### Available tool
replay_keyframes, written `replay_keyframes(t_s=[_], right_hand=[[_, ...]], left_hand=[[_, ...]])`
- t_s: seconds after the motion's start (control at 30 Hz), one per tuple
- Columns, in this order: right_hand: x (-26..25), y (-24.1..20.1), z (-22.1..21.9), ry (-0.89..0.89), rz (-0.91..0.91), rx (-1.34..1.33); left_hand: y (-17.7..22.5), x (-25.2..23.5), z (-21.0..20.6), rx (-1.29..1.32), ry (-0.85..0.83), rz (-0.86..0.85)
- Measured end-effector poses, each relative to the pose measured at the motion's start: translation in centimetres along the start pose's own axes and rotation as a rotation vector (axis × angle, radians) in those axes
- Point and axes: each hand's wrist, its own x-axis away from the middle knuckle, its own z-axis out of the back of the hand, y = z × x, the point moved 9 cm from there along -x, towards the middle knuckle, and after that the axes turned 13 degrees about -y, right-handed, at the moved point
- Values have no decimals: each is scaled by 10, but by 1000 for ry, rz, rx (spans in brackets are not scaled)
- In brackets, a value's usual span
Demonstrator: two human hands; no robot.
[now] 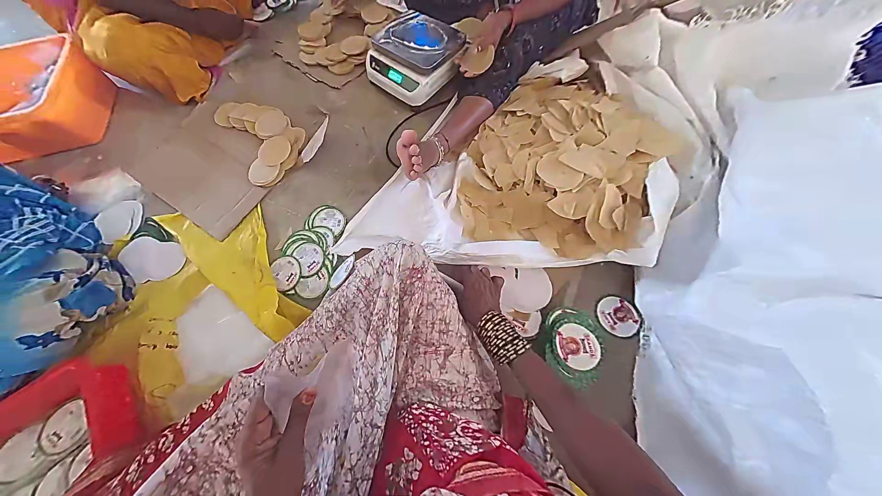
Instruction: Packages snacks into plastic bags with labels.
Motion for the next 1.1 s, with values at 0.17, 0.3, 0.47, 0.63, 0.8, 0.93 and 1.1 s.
replay_keyframes(t_s=[0.17, 0.3, 0.47, 0.63, 0.8, 0.93, 1.1], right_hand=[[20, -4, 15, 265, 288, -195], [97, -20, 39, 929, 793, -86], [149, -57, 39, 989, 1002, 61], [142, -91, -1, 621, 1040, 201], [135, -79, -2, 532, 1034, 77], [125, -65, 23, 458, 903, -477], [124, -84, 27, 276, 961, -560]], left_hand=[[-1, 0, 3, 63, 23, -23], [-1, 6, 17, 75, 114, -29], [-6, 9, 27, 70, 167, -52], [-12, 15, 34, 69, 239, -75], [-24, 25, 48, 68, 269, -33], [-32, 26, 50, 100, 264, -18], [-30, 27, 53, 123, 278, -35]])
